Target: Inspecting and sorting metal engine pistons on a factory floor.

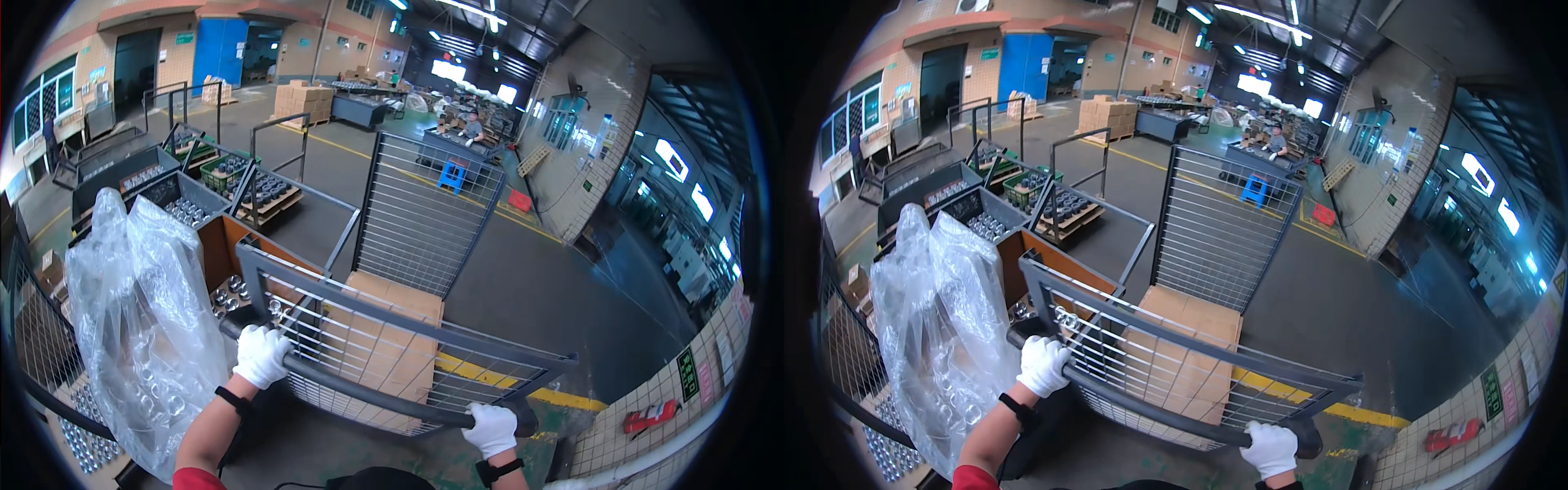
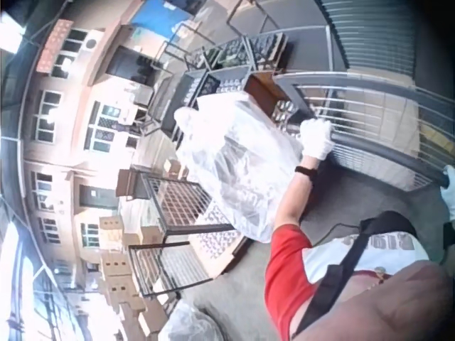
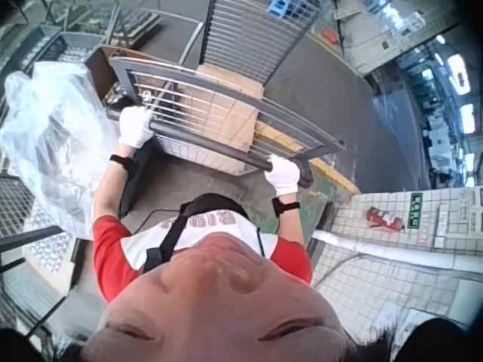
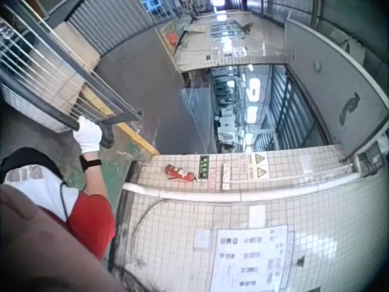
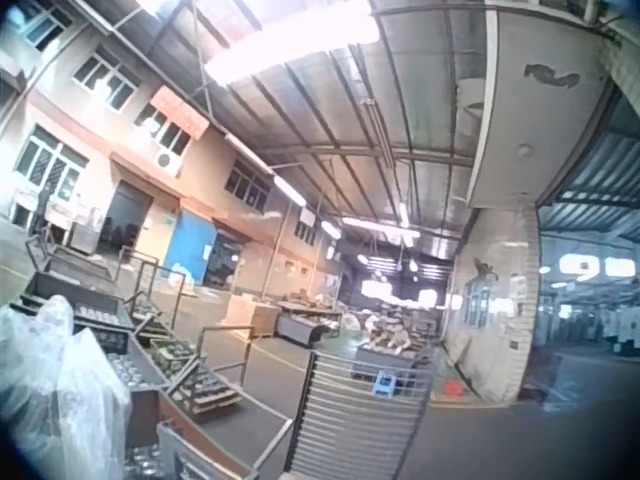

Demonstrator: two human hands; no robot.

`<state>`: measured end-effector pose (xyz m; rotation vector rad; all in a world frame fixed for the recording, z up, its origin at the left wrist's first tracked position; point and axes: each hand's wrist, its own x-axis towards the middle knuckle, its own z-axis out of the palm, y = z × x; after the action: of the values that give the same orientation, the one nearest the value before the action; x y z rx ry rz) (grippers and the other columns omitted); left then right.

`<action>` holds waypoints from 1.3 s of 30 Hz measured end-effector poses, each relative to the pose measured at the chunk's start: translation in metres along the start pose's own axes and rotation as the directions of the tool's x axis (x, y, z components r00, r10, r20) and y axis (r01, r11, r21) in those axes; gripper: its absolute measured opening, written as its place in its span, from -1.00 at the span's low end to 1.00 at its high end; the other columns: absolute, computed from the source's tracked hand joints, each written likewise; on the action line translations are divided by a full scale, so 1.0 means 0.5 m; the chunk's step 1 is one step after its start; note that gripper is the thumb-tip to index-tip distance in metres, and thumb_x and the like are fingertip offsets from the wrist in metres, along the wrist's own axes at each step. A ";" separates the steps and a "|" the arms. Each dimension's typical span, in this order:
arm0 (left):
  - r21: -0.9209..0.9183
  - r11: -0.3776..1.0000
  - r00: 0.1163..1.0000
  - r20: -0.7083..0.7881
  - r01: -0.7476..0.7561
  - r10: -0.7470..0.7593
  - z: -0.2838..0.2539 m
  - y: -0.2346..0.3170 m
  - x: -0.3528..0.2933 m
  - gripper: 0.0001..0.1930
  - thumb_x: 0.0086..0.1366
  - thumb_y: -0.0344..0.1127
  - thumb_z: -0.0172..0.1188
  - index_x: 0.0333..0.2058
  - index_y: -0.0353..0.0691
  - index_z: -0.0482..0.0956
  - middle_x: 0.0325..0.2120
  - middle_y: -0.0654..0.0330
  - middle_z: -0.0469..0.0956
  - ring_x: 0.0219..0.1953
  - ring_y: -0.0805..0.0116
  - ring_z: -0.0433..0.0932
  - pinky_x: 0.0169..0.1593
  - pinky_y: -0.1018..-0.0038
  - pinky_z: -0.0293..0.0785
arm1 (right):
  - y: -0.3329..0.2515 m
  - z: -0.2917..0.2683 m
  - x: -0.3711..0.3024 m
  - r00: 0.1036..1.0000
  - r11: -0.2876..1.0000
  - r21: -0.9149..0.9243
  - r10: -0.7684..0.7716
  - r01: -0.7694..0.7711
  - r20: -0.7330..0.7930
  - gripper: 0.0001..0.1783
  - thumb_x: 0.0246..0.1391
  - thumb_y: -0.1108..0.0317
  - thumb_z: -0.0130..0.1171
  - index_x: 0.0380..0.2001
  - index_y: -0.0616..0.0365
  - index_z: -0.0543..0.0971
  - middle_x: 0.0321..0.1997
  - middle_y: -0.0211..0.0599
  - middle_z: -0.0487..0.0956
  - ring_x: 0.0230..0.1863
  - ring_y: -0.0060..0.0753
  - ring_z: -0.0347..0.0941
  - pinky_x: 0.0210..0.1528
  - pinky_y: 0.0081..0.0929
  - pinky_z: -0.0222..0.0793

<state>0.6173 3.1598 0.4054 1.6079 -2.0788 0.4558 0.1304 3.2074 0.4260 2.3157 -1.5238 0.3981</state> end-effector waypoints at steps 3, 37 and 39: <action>0.037 0.999 0.999 -0.028 0.033 -0.032 0.050 0.016 0.054 -0.86 -0.13 -0.17 0.34 -0.55 0.04 0.57 -0.55 0.24 0.52 -0.39 0.17 0.52 -0.21 0.19 0.34 | 0.055 0.016 0.064 0.998 0.999 -0.033 0.011 -0.010 0.058 -0.77 -0.35 0.10 0.40 -0.53 -0.18 0.61 -0.64 -0.41 0.55 -0.54 -0.24 0.56 -0.41 -0.23 0.44; 0.124 0.965 0.973 -0.011 0.232 -0.232 0.809 0.060 1.232 -0.99 0.02 -0.32 0.21 -0.54 -0.02 0.58 -0.54 0.17 0.56 -0.37 0.12 0.56 -0.21 0.16 0.33 | 0.954 0.620 1.219 0.953 0.999 -0.029 0.039 -0.031 0.302 -0.78 -0.08 0.08 0.22 -0.37 -0.17 0.70 -0.34 -0.26 0.70 -0.22 -0.09 0.65 -0.11 -0.16 0.56; 0.129 0.960 0.964 0.067 0.249 -0.259 0.853 0.065 1.304 -0.99 0.03 -0.31 0.21 -0.53 -0.02 0.58 -0.53 0.17 0.57 -0.36 0.11 0.57 -0.21 0.16 0.33 | 1.011 0.648 1.285 0.951 1.000 -0.014 -0.009 0.014 0.310 -0.77 -0.04 0.08 0.16 -0.37 -0.14 0.69 -0.34 -0.23 0.70 -0.23 -0.11 0.65 -0.12 -0.16 0.56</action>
<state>0.3849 2.4153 0.4093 1.9636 -1.8968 0.4365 -0.0728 2.3525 0.4607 2.4625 -1.6425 0.0152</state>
